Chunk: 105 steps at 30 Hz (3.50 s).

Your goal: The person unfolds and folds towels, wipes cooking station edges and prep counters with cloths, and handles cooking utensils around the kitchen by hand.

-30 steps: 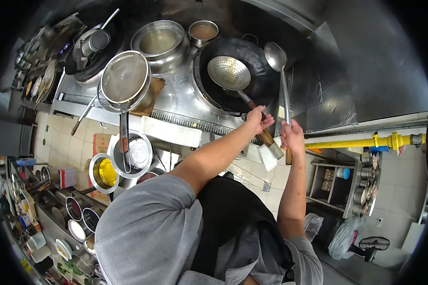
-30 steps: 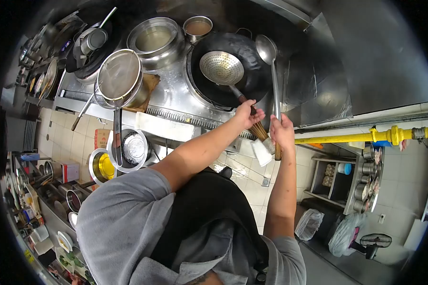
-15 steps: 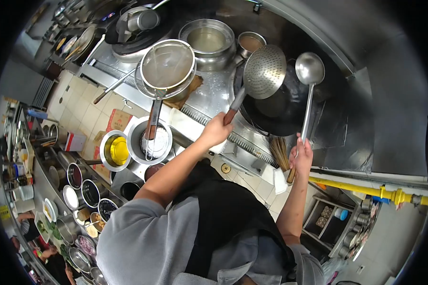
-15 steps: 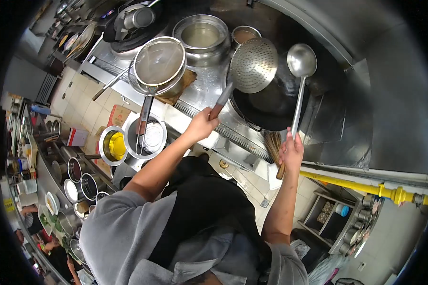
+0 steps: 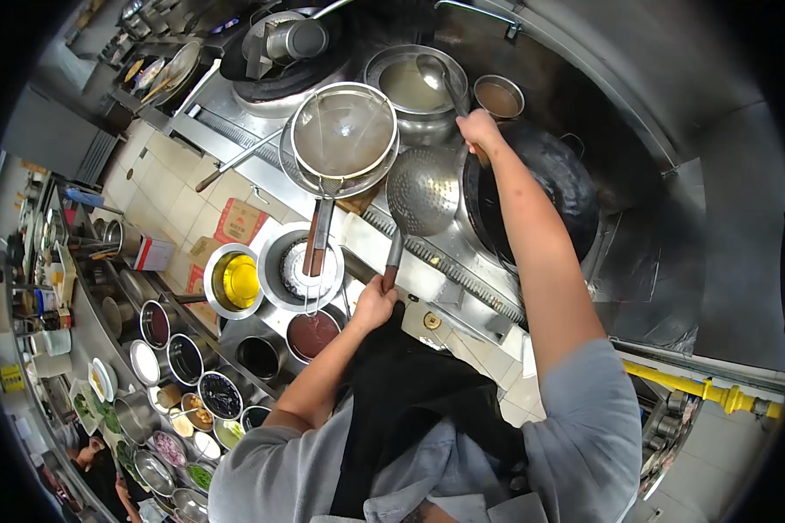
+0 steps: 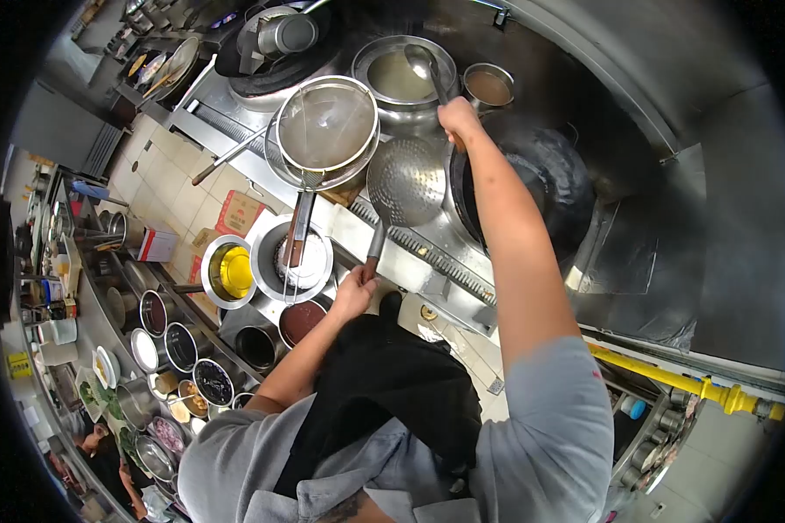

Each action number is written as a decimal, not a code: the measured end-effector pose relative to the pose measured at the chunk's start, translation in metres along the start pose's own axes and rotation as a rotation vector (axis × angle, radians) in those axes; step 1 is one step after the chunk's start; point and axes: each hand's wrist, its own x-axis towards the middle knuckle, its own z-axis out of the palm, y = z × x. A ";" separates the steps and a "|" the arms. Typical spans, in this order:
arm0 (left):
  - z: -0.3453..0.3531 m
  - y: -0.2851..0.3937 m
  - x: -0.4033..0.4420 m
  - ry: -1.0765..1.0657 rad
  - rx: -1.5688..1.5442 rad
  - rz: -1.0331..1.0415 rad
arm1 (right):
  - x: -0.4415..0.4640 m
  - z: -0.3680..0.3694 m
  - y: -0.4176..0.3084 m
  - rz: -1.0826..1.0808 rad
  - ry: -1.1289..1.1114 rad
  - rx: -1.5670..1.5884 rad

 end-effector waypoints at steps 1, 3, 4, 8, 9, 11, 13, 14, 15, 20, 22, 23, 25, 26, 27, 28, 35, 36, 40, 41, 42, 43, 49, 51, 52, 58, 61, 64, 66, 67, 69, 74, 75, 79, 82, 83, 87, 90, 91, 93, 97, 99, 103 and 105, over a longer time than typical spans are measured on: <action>0.003 -0.012 0.006 -0.003 -0.008 0.016 | 0.018 0.009 -0.009 0.007 -0.049 -0.046; -0.002 -0.018 0.019 -0.152 -0.259 -0.178 | 0.083 0.036 -0.008 0.011 -0.104 -0.090; -0.007 -0.019 0.025 -0.304 -0.513 -0.369 | 0.092 0.048 -0.023 0.049 -0.172 0.055; -0.020 -0.027 0.037 -0.377 -0.659 -0.423 | 0.107 0.066 -0.011 0.580 -0.606 1.356; -0.026 -0.031 0.041 -0.430 -0.707 -0.447 | 0.099 0.078 -0.003 0.439 -0.538 1.558; -0.034 -0.035 0.045 -0.489 -0.792 -0.535 | 0.078 0.074 -0.001 0.576 -0.601 1.765; -0.038 -0.035 0.049 -0.486 -0.766 -0.521 | 0.055 0.074 0.000 0.460 -0.596 1.838; -0.041 -0.033 0.049 -0.456 -0.695 -0.500 | 0.046 0.072 0.004 0.426 -0.654 1.820; -0.043 -0.031 0.049 -0.427 -0.623 -0.480 | 0.035 0.068 0.009 0.435 -0.655 1.818; -0.044 -0.025 0.043 -0.378 -0.344 -0.394 | -0.044 0.034 0.028 0.319 -0.749 1.783; -0.041 -0.026 0.037 -0.332 -0.207 -0.332 | -0.083 0.017 0.034 0.321 -0.747 1.770; -0.040 -0.026 0.036 -0.280 -0.070 -0.262 | -0.101 0.007 0.035 0.320 -0.743 1.730; -0.039 -0.026 0.032 -0.235 0.051 -0.216 | -0.141 -0.005 0.039 0.329 -0.726 1.697; -0.038 -0.029 0.033 -0.181 0.091 -0.144 | -0.160 -0.009 0.039 0.335 -0.716 1.651; -0.036 -0.031 0.036 -0.127 0.130 -0.071 | -0.175 -0.012 0.042 0.340 -0.707 1.604; -0.041 -0.021 0.037 -0.174 0.088 -0.156 | -0.186 -0.010 0.050 0.365 -0.685 1.603; -0.040 0.002 0.042 -0.145 0.143 -0.177 | -0.277 0.008 0.051 0.478 -0.408 1.109; -0.040 0.006 0.042 -0.157 0.140 -0.196 | -0.282 0.019 0.064 0.438 -0.378 1.145; -0.031 -0.002 0.039 -0.116 0.231 -0.096 | -0.310 0.037 0.074 0.308 -0.191 0.677; -0.029 -0.004 0.034 -0.080 0.280 -0.087 | -0.312 0.037 0.074 0.315 -0.188 0.679; -0.028 -0.006 0.030 -0.042 0.329 -0.076 | -0.314 0.037 0.070 0.249 -0.088 0.482; -0.028 -0.008 0.026 -0.043 0.330 -0.074 | -0.314 0.035 0.065 0.178 0.010 0.284; -0.033 -0.042 0.029 -0.100 0.103 0.018 | -0.200 0.044 0.048 -0.172 0.419 0.214; -0.044 -0.019 0.024 -0.329 -0.349 -0.328 | -0.122 0.050 0.045 -0.181 0.400 0.077; -0.043 -0.014 0.022 -0.321 -0.486 -0.388 | -0.093 0.049 0.032 -0.085 0.318 0.103; -0.050 -0.028 0.046 -0.296 -0.446 -0.431 | 0.018 0.061 -0.022 0.108 0.046 0.186; -0.045 -0.040 0.053 -0.237 -0.339 -0.347 | 0.087 0.096 0.005 0.185 -0.242 0.963; -0.036 -0.054 0.053 -0.121 0.010 -0.164 | 0.049 0.074 -0.002 0.368 -0.650 1.708; -0.036 -0.047 0.043 -0.074 0.070 -0.117 | 0.029 0.071 -0.004 0.325 -0.567 1.872; -0.037 -0.042 0.038 -0.035 0.136 -0.071 | 0.019 0.068 -0.003 0.317 -0.564 1.873; -0.037 -0.033 0.032 -0.015 0.140 -0.043 | -0.004 0.057 0.003 0.200 -0.687 1.970; -0.036 -0.029 0.026 0.042 0.264 0.011 | -0.096 -0.008 0.022 0.035 -0.722 2.052; -0.036 -0.028 0.024 0.052 0.282 0.046 | -0.116 -0.021 0.033 0.019 -0.735 2.066; -0.030 -0.024 0.011 0.112 0.262 0.091 | -0.200 -0.057 0.097 -0.023 -0.742 2.041; -0.028 -0.019 0.007 0.160 0.343 0.117 | -0.269 -0.081 0.143 0.121 -0.573 1.933; -0.026 -0.031 0.012 0.166 0.292 0.140 | -0.289 -0.088 0.155 0.210 -0.488 1.880; -0.018 0.001 -0.022 0.361 0.500 0.070 | -0.313 -0.080 0.230 0.359 -0.263 1.462; 0.001 0.008 -0.057 0.587 0.477 0.199 | -0.321 -0.064 0.274 0.236 -0.092 0.998; 0.009 0.004 -0.074 0.604 0.476 0.183 | -0.326 -0.061 0.280 0.205 0.073 0.619; 0.028 -0.005 -0.111 0.636 0.448 0.252 | -0.332 -0.055 0.275 0.145 0.215 0.232; 0.073 -0.063 -0.197 0.483 0.252 -0.040 | -0.370 -0.028 0.201 0.005 0.472 0.023; 0.088 -0.115 -0.244 0.366 0.238 -0.219 | -0.367 0.001 0.182 -0.132 0.437 -0.022; 0.111 -0.205 -0.345 0.224 0.141 -0.645 | -0.336 0.073 0.144 -0.231 0.376 -0.085; 0.138 -0.272 -0.405 0.379 0.149 -0.690 | -0.312 0.111 0.132 -0.280 0.296 -0.052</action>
